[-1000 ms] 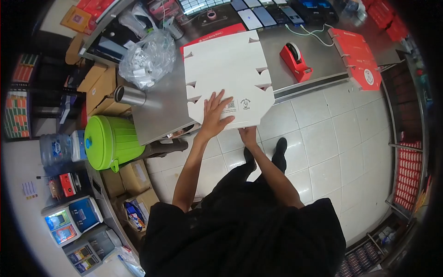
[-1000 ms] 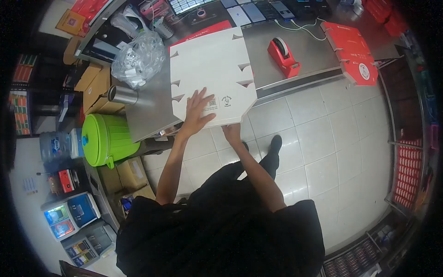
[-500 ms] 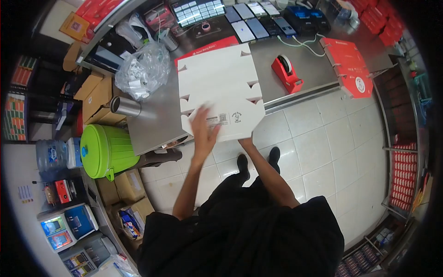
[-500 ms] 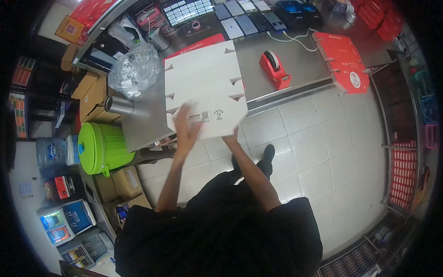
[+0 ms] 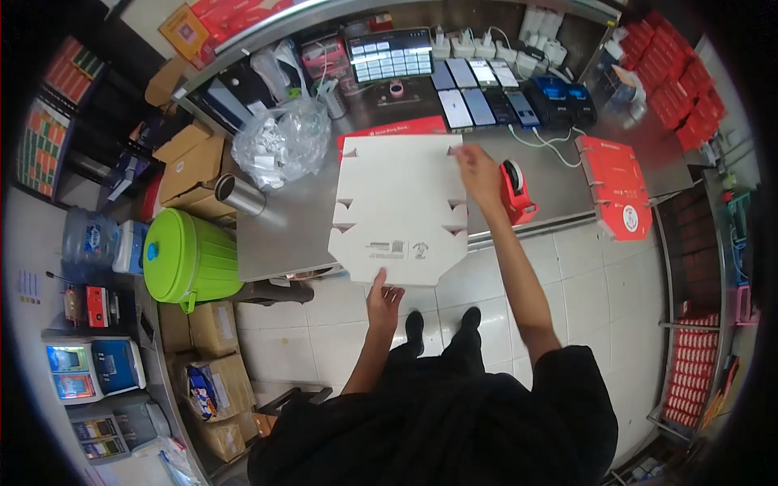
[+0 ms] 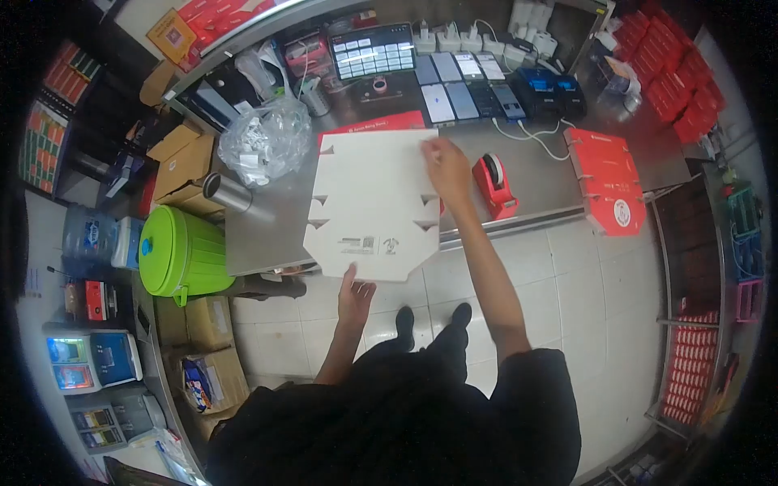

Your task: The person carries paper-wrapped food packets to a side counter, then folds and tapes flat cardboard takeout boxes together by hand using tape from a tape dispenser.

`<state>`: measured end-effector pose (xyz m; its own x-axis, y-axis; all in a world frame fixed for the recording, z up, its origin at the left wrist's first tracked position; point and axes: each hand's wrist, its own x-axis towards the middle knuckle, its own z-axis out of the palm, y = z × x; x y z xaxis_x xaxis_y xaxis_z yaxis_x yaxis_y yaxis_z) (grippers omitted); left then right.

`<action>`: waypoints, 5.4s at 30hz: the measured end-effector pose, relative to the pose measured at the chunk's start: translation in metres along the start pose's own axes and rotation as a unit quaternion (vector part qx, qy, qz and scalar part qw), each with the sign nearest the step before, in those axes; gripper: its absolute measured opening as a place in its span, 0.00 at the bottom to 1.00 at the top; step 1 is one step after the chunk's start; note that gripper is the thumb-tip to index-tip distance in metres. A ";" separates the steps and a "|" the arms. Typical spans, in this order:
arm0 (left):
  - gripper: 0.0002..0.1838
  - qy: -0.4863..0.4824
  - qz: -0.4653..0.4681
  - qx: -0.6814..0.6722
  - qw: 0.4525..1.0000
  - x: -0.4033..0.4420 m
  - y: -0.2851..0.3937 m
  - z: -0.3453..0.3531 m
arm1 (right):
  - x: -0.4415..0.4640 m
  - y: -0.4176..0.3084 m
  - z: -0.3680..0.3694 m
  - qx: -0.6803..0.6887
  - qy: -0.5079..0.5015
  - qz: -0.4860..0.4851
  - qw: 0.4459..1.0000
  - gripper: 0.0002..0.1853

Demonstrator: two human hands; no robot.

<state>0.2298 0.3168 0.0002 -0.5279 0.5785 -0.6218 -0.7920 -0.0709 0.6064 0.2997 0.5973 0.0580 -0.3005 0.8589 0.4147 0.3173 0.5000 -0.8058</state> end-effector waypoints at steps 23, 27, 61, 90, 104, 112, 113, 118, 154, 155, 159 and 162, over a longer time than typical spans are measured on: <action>0.25 -0.018 0.045 0.323 0.945 -0.008 0.147 -0.060 | -0.014 0.025 -0.031 0.266 -0.465 0.348 0.769 0.33; 0.25 -0.133 0.021 0.595 0.792 0.027 0.255 0.056 | -0.127 -0.004 -0.071 0.399 -0.248 0.502 0.726 0.30; 0.27 -0.214 -0.152 0.074 0.962 0.092 -0.212 0.218 | -0.026 0.200 -0.121 -0.111 -0.255 0.227 0.933 0.20; 0.01 -0.059 0.472 0.442 0.761 -0.058 -0.142 0.191 | -0.223 0.118 -0.207 0.220 -0.314 0.153 0.911 0.05; 0.19 -0.010 0.506 0.640 0.578 0.006 -0.018 0.053 | -0.265 0.062 -0.029 0.111 -0.310 0.231 0.915 0.16; 0.37 -0.084 0.456 0.799 0.382 -0.008 -0.003 0.043 | -0.248 0.134 0.076 0.144 -0.207 0.173 0.952 0.11; 0.37 -0.093 0.451 0.825 0.328 -0.005 -0.003 0.038 | -0.247 0.127 0.079 0.190 -0.182 0.162 0.951 0.11; 0.21 -0.137 0.522 0.788 0.294 0.001 0.021 0.039 | -0.239 0.075 0.042 0.269 -0.217 0.225 0.911 0.11; 0.40 0.167 0.572 0.111 0.795 0.042 0.193 0.076 | 0.210 -0.277 -0.035 -0.112 -0.348 -0.377 0.851 0.27; 0.42 0.142 0.428 0.049 0.891 0.059 0.145 0.059 | 0.234 -0.283 -0.032 -0.085 -0.458 -0.264 0.845 0.27; 0.42 -0.122 0.256 -0.283 0.916 0.042 0.078 0.108 | 0.289 -0.230 0.032 -0.026 -0.601 -0.111 0.791 0.28; 0.39 0.011 0.215 -0.287 0.933 0.028 0.070 0.109 | 0.283 -0.145 0.085 -0.036 -0.649 0.019 0.760 0.25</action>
<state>0.1930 0.4168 0.0796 -0.8365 0.3793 -0.3955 -0.5351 -0.7209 0.4405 0.0928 0.7587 0.2562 -0.9092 0.0636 -0.4116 0.3816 0.5232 -0.7620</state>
